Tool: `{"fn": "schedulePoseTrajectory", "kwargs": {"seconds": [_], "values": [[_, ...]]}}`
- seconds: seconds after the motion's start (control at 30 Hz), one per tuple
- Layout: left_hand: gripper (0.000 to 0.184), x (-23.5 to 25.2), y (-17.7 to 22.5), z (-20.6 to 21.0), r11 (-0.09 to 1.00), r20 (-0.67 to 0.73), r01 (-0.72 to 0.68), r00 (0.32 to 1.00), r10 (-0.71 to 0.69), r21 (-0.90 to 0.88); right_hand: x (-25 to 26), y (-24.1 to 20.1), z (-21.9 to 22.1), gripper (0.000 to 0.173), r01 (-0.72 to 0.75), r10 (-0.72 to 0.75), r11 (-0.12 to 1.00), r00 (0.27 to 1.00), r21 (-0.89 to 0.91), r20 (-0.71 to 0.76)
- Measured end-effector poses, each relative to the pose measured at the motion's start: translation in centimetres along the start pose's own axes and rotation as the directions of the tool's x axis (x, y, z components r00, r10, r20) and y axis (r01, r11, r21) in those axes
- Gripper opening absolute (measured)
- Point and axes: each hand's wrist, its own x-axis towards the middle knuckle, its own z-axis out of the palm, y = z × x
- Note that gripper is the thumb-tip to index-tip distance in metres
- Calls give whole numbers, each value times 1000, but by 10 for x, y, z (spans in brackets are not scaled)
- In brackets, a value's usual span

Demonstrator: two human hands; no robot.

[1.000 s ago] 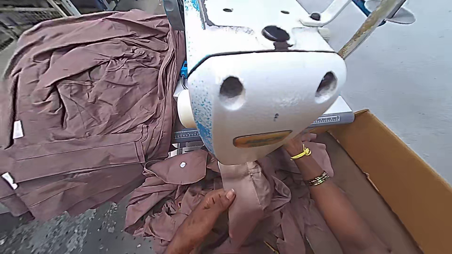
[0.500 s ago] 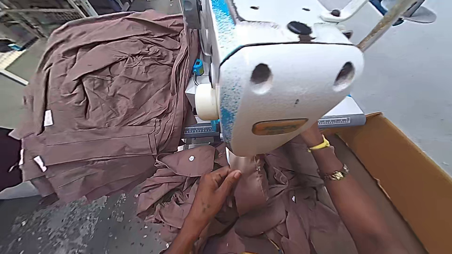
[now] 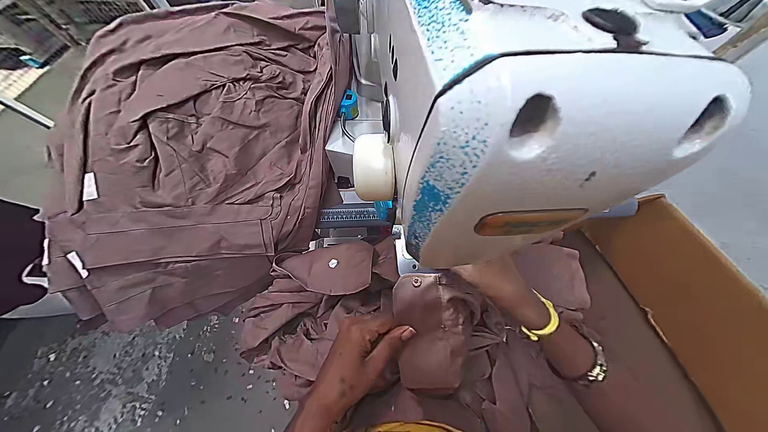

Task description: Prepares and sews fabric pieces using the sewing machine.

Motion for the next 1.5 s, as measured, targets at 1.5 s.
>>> {"fn": "schedulePoseTrajectory", "kwargs": {"seconds": [1.5], "values": [[32, 64, 11, 4, 918, -186, 326, 911, -369, -226, 16, 121, -122, 25, -211, 4, 662, 960, -719, -278]]}}
